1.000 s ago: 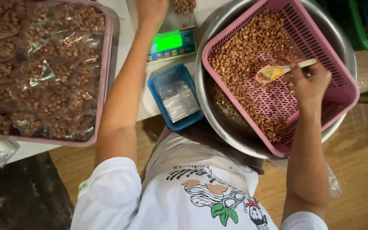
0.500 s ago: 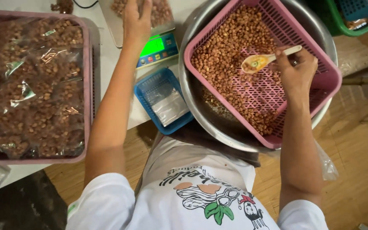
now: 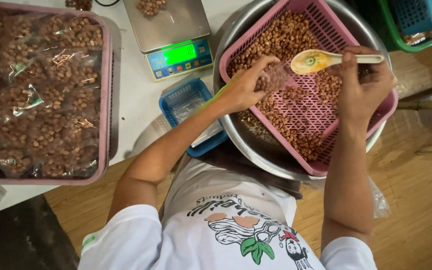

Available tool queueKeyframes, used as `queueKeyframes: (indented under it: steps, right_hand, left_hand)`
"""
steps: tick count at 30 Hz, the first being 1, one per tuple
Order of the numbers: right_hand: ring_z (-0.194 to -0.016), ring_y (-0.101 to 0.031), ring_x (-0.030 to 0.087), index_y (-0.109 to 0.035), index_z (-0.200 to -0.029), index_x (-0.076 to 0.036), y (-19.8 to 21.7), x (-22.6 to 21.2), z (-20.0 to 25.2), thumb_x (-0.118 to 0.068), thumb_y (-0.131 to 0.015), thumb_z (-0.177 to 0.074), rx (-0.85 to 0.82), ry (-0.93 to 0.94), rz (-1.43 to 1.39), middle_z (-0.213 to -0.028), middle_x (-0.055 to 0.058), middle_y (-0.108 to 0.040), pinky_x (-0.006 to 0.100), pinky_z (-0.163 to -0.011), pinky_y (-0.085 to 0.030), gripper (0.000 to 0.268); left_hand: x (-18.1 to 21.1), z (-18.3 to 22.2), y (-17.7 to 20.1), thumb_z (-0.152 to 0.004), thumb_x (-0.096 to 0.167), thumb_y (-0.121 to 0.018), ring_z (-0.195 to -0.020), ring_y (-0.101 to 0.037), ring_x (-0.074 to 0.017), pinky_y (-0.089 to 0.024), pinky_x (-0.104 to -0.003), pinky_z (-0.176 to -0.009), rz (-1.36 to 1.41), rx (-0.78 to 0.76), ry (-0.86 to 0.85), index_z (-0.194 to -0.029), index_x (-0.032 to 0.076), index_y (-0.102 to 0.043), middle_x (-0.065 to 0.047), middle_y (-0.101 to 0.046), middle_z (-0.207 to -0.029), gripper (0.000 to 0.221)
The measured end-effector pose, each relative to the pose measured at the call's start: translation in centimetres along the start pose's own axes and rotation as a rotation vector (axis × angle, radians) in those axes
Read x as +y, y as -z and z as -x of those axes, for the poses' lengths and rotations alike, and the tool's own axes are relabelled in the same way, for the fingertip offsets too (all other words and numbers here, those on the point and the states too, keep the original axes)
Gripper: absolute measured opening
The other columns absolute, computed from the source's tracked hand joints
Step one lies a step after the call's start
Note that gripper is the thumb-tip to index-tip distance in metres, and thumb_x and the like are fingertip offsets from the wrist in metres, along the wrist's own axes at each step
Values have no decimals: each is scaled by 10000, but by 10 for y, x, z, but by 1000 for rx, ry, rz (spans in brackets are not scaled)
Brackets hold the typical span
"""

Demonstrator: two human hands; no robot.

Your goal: Packing roasted peanuts into small plastic bags using a spoon and a digital scale for measurement.

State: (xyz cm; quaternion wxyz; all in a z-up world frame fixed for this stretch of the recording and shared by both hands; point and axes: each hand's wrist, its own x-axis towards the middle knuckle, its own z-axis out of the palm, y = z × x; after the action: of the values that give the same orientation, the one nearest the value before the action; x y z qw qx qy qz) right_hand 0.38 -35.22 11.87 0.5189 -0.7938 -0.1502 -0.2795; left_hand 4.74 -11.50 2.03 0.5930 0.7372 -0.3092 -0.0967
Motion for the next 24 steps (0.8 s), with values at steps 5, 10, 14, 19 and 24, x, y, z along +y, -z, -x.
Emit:
queueKeyframes:
  steps: [5,10,14,19,24]
  right_hand:
    - [-716,-687,176,-673,-1150,23,10,4,0,2,-713,-1096,117,-371,-117,-984,145,-695,273,-726,-697,71]
    - [-930,-522,220,-631,-1192,74,5,-9,-8,159,-636,-1090,-59,-86,101,-1113,159,-560,337,-850,-519,133]
    - [-768,-488,200,-667,-962,99,-13,-25,-23,267,-657,-993,-516,-86,429,-1245,230,-529,208,-476,-422,172]
    - [-770,-553,229,-821,-1158,-225,-54,-38,-35,-387,-791,-935,-898,5,899,-1019,121,-486,343,-661,-563,277]
    - [-1219,-559,370,-753,-1237,-90,-63,-64,-44,-479,-800,-849,-1055,-156,905,-1320,176,-602,557,-1036,-457,551]
  left_hand:
    - [1,7,13,-787,-107,-673,-522,-519,-85,-393,-209,-407,-2,29,84,-1509,249,-311,-53,-742,-987,883]
    - [-18,14,12,-803,-129,-687,-427,-415,-23,-416,-173,-347,46,117,-8,-1490,309,-294,-210,-736,-1251,905]
    - [-17,18,7,-863,-152,-683,-489,-599,-80,-546,-135,-353,-25,166,-221,-1520,310,-233,-219,-721,-1187,921]
    - [16,24,3,-899,-74,-695,-723,-748,-158,-668,-178,-522,53,106,-90,-1536,151,-228,-136,-773,-1114,821]
    - [-31,35,-20,-959,508,-716,-1103,-780,-206,-718,-387,-963,121,269,-269,-1524,134,-293,-105,-652,-1342,799]
